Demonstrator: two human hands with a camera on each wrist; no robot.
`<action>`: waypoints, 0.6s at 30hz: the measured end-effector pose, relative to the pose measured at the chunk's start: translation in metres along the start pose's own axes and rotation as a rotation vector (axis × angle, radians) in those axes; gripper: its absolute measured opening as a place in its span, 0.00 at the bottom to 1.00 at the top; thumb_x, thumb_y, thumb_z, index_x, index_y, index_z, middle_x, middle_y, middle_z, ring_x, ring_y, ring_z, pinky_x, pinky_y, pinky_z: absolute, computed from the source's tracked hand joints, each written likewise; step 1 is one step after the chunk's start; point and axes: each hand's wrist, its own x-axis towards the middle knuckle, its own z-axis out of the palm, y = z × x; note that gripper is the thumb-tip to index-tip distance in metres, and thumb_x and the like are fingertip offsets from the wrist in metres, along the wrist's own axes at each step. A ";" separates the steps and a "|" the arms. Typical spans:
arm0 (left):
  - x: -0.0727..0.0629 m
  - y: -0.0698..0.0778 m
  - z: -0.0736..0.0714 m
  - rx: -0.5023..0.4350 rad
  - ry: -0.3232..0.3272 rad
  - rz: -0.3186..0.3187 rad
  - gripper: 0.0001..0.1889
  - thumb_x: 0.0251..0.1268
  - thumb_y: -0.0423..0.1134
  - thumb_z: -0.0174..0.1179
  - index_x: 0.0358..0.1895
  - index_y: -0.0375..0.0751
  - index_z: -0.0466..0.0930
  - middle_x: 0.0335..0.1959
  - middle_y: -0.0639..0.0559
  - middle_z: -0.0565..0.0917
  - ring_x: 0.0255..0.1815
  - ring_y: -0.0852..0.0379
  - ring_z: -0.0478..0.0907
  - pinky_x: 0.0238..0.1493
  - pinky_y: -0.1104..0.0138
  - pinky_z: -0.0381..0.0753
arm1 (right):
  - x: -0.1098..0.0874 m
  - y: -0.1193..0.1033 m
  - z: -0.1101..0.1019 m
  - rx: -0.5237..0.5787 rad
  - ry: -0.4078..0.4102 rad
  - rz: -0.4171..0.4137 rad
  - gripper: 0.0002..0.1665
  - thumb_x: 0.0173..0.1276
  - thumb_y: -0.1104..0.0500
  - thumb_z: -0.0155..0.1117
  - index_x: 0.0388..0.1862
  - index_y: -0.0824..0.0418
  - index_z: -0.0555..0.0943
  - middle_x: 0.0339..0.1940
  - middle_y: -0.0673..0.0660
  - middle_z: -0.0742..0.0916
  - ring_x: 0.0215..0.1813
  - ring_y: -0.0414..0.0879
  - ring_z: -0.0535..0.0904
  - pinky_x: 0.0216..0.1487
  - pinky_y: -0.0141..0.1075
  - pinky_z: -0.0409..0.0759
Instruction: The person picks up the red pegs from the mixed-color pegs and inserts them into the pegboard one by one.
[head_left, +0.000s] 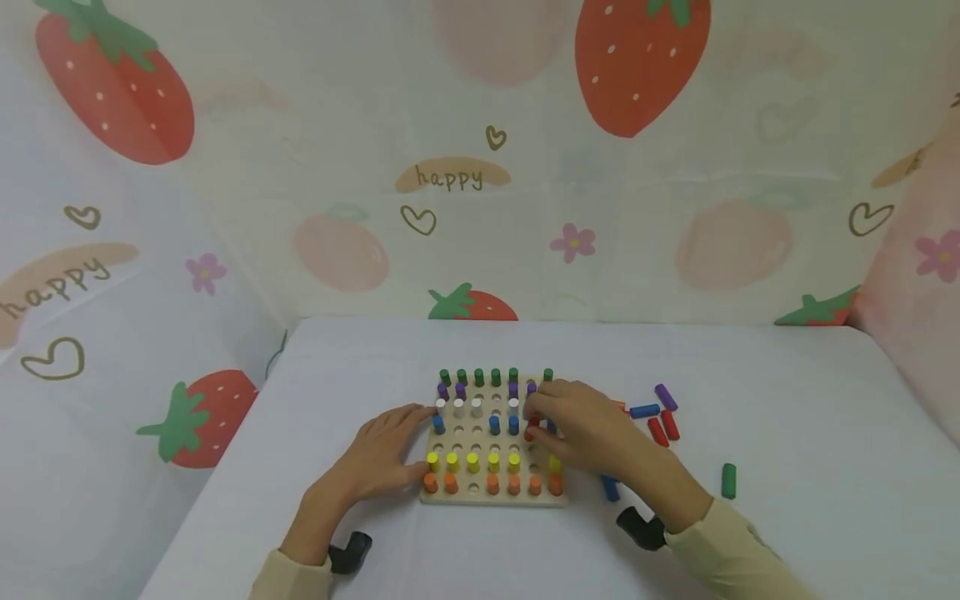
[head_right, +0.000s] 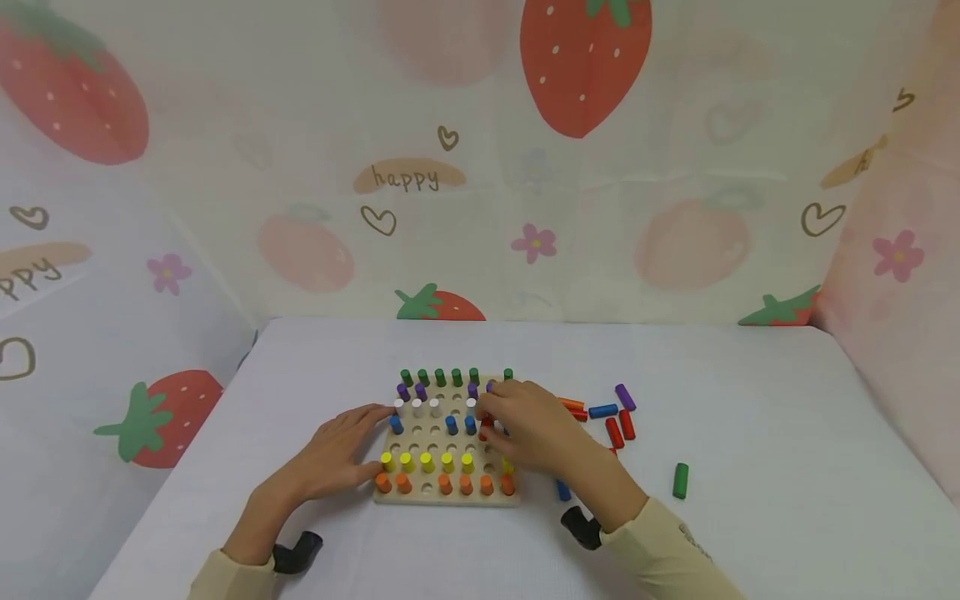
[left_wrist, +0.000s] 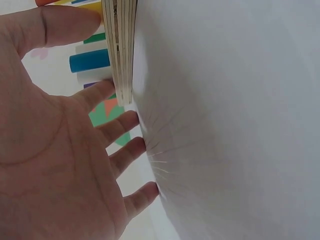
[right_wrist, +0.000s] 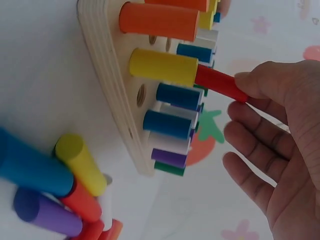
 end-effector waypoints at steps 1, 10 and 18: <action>0.000 0.000 0.000 -0.003 -0.001 0.000 0.39 0.64 0.50 0.59 0.81 0.46 0.65 0.81 0.40 0.68 0.83 0.33 0.62 0.82 0.31 0.58 | 0.002 -0.001 0.001 0.006 -0.005 -0.001 0.10 0.70 0.53 0.75 0.47 0.52 0.88 0.40 0.45 0.88 0.40 0.38 0.78 0.51 0.38 0.86; -0.001 0.002 -0.002 -0.001 -0.003 0.000 0.39 0.65 0.49 0.59 0.81 0.46 0.65 0.82 0.40 0.68 0.84 0.33 0.62 0.82 0.31 0.58 | 0.015 -0.013 0.009 0.022 -0.001 -0.040 0.06 0.68 0.54 0.76 0.42 0.51 0.88 0.37 0.45 0.88 0.39 0.39 0.77 0.52 0.39 0.85; -0.001 0.000 -0.001 0.005 -0.006 -0.005 0.40 0.65 0.49 0.59 0.81 0.46 0.64 0.82 0.40 0.68 0.84 0.33 0.62 0.81 0.31 0.58 | 0.027 -0.022 0.014 0.022 -0.044 -0.024 0.08 0.69 0.53 0.75 0.46 0.51 0.89 0.40 0.45 0.89 0.46 0.42 0.80 0.56 0.40 0.85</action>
